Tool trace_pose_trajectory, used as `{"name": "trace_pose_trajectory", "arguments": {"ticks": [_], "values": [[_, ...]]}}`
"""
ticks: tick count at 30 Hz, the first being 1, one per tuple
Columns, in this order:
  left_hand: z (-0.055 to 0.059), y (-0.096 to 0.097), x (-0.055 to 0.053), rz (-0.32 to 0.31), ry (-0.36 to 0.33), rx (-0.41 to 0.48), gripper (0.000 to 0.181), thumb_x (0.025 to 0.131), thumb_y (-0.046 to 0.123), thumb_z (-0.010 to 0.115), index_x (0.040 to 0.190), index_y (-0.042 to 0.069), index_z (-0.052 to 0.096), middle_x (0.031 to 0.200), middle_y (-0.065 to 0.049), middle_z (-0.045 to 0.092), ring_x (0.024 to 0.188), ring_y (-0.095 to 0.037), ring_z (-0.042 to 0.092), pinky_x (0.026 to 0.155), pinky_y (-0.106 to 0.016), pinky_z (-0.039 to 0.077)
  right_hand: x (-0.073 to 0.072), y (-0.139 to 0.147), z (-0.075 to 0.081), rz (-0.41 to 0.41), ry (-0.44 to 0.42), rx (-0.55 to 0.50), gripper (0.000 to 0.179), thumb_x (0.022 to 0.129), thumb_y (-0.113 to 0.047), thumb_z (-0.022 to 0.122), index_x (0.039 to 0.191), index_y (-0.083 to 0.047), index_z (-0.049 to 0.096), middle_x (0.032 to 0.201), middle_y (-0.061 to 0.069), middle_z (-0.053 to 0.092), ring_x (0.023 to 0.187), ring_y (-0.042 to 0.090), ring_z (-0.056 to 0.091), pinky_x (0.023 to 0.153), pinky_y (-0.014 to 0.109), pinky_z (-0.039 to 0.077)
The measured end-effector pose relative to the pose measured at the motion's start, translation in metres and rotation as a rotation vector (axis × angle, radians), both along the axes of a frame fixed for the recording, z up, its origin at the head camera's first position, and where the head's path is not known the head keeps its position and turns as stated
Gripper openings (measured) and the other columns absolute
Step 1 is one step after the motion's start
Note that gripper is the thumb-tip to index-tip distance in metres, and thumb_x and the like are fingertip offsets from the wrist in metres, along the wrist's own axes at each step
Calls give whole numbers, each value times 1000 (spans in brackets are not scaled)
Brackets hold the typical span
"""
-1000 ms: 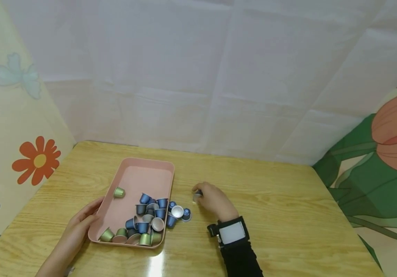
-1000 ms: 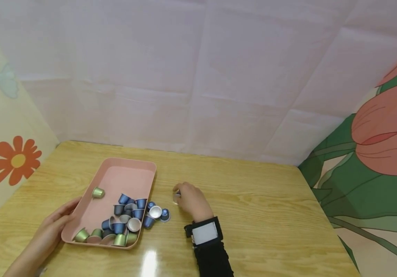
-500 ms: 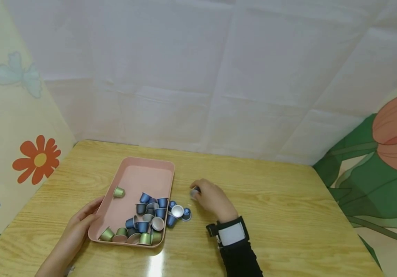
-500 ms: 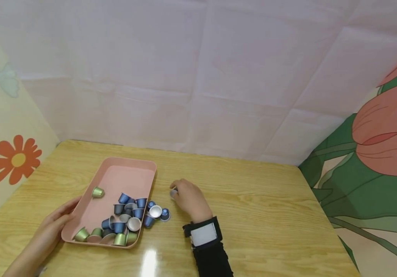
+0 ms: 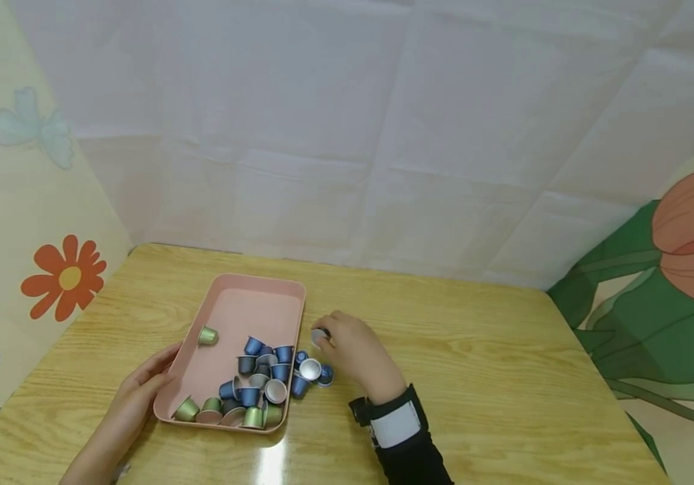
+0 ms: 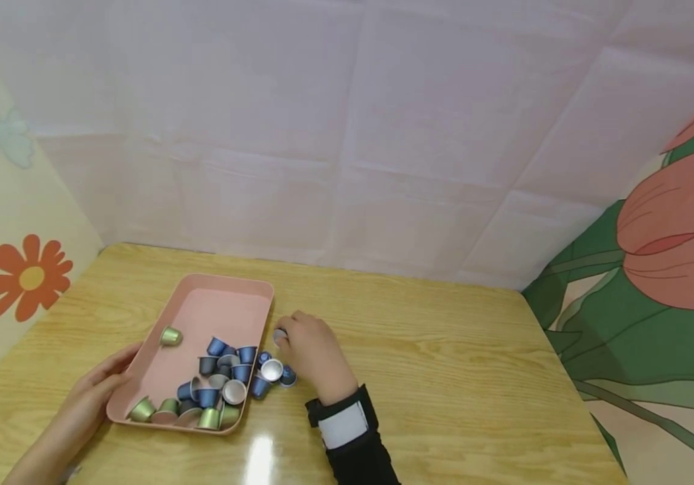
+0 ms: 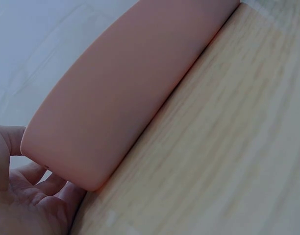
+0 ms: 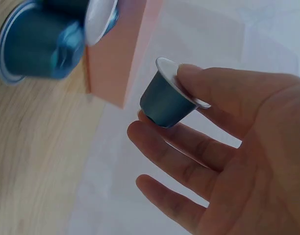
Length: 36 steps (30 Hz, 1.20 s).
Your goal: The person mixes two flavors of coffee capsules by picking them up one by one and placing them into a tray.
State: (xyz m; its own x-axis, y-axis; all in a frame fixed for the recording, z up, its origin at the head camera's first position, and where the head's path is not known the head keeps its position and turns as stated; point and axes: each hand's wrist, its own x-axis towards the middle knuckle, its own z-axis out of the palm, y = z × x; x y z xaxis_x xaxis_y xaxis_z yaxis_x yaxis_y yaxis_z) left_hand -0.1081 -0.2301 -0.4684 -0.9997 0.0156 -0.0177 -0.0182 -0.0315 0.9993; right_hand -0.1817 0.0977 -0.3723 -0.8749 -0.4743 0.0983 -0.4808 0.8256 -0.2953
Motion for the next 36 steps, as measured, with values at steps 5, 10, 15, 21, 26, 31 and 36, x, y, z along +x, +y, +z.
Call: {"name": "trace_pose_trajectory", "arguments": {"ticks": [5,10,15,21,26,31,36], "values": [[1,-2,1,-5,-16,-4,55,97,16,48,145,-3,30,113,39,50,104,23,44,81,1,42,12,-17,3,87,65,40,27,90,-26,59,111,-12,67,103,4,70,91,16,63,81,35,56],[3,-3,2,-6,-23,-11,56,97,18,49,146,-2,30,113,40,49,104,24,42,82,2,42,24,-34,2,196,164,87,25,88,-26,62,109,-13,68,99,0,71,86,12,62,79,31,56],[1,-3,2,3,-8,4,53,96,13,48,144,-2,32,113,39,51,104,23,44,81,1,42,35,-46,-2,281,272,126,23,83,-20,68,105,-15,70,94,-2,72,82,10,63,75,28,56],[0,-3,2,11,-11,3,53,96,13,48,144,-2,32,112,40,51,104,23,44,81,1,42,42,-54,-5,329,273,148,27,77,-13,71,104,-16,71,92,-3,71,80,9,62,75,28,56],[1,1,2,20,-9,13,54,96,14,50,144,-3,33,112,39,52,104,23,45,81,1,42,46,-58,-7,358,292,164,25,78,-21,72,103,-17,70,94,-5,72,84,8,63,74,27,55],[2,3,1,16,-15,0,55,96,15,49,144,-4,32,111,39,51,104,23,45,81,1,42,50,-63,-9,398,316,190,27,79,-25,72,105,-18,70,96,-6,72,86,8,63,73,26,55],[2,2,1,16,-28,-21,57,96,16,49,145,-5,28,112,39,50,104,24,43,81,1,42,53,-66,-9,424,333,198,24,81,-22,71,105,-20,69,93,-6,70,84,6,62,73,24,54]]}}
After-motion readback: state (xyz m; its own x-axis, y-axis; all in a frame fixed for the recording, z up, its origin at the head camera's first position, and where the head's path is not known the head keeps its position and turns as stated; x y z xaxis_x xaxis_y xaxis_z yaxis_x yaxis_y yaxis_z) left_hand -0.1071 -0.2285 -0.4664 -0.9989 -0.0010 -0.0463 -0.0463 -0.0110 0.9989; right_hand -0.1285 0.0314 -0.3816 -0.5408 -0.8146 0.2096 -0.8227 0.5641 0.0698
